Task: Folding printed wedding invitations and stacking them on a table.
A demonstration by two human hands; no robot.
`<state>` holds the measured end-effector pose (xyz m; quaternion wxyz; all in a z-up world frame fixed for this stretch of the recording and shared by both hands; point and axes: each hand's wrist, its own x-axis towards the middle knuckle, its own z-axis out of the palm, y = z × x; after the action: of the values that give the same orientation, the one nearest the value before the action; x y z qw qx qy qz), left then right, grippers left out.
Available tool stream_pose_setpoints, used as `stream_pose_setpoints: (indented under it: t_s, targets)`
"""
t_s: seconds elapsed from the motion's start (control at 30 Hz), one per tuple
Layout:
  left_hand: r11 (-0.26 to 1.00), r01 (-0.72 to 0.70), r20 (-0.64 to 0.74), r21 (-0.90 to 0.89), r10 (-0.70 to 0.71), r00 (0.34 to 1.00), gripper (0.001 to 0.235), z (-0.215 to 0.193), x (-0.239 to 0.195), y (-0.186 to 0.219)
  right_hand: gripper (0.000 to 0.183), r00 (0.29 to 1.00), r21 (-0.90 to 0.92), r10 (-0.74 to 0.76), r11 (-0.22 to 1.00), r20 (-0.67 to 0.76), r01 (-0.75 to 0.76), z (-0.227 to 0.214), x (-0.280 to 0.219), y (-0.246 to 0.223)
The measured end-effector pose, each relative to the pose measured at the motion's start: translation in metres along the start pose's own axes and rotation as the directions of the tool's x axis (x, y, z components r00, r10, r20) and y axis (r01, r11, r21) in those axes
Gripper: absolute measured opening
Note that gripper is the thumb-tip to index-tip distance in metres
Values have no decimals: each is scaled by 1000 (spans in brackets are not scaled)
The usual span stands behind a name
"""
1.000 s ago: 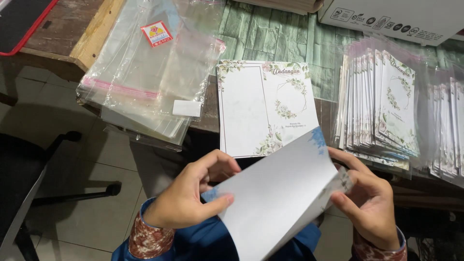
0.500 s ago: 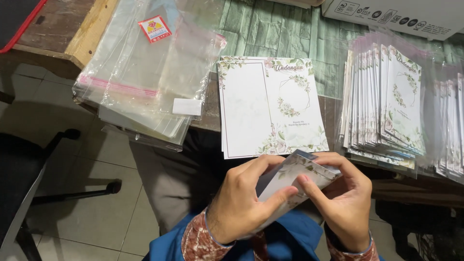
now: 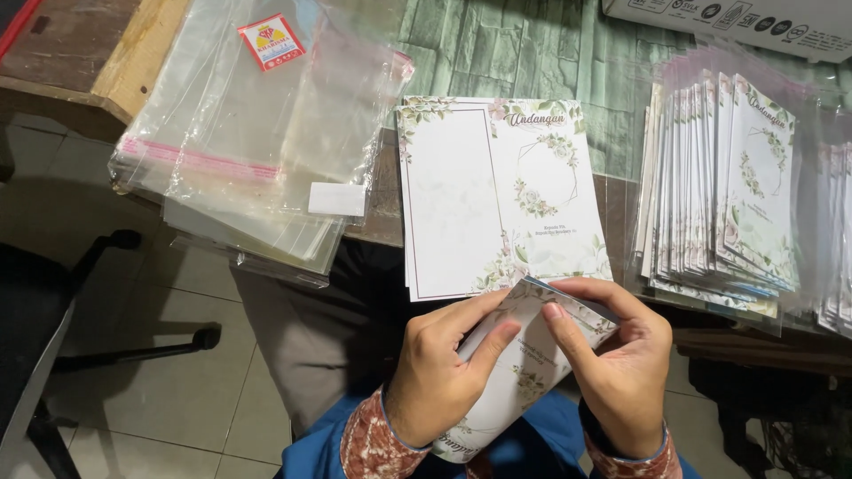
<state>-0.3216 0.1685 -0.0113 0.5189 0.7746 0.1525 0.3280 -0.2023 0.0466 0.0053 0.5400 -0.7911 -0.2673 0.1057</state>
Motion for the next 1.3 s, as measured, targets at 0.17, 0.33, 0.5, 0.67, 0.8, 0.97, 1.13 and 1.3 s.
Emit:
stream_pose_setpoints:
  t_s: [0.17,0.33,0.5,0.67,0.8,0.97,1.13,1.3]
  targets:
    - [999,13,12,-40,-12,1000,32,0,2,1,15,998,-24,43,999,-44,-45,3,1,1]
    - [999,47,-101,4,-47,994,28,-2,2,4,12,998,-36,44,998,-43,-45,4,1,5]
    - [999,34,-101,-22,-37,994,26,-5,1,8,13,998,-48,47,998,-38,-48,3,1,3]
    - [998,32,-110,-49,-37,993,27,-5,1,9,12,999,-35,29,999,-36,-31,2,-1,6]
    - [998,37,-118,-48,-43,992,26,-5,1,9,11,999,-29,31,999,-29,-32,1,-2,5]
    - [998,31,-124,-46,-36,992,25,-5,0,8,9,999,-14,34,999,-33,-35,1,-2,7]
    - [998,24,-121,-49,-30,992,25,-6,0,8,9,999,-20,27,999,-22,-28,1,-3,11]
    - [998,25,-123,-49,-31,992,24,-6,-1,7,10,999,-34,33,999,-13,-33,1,-3,9]
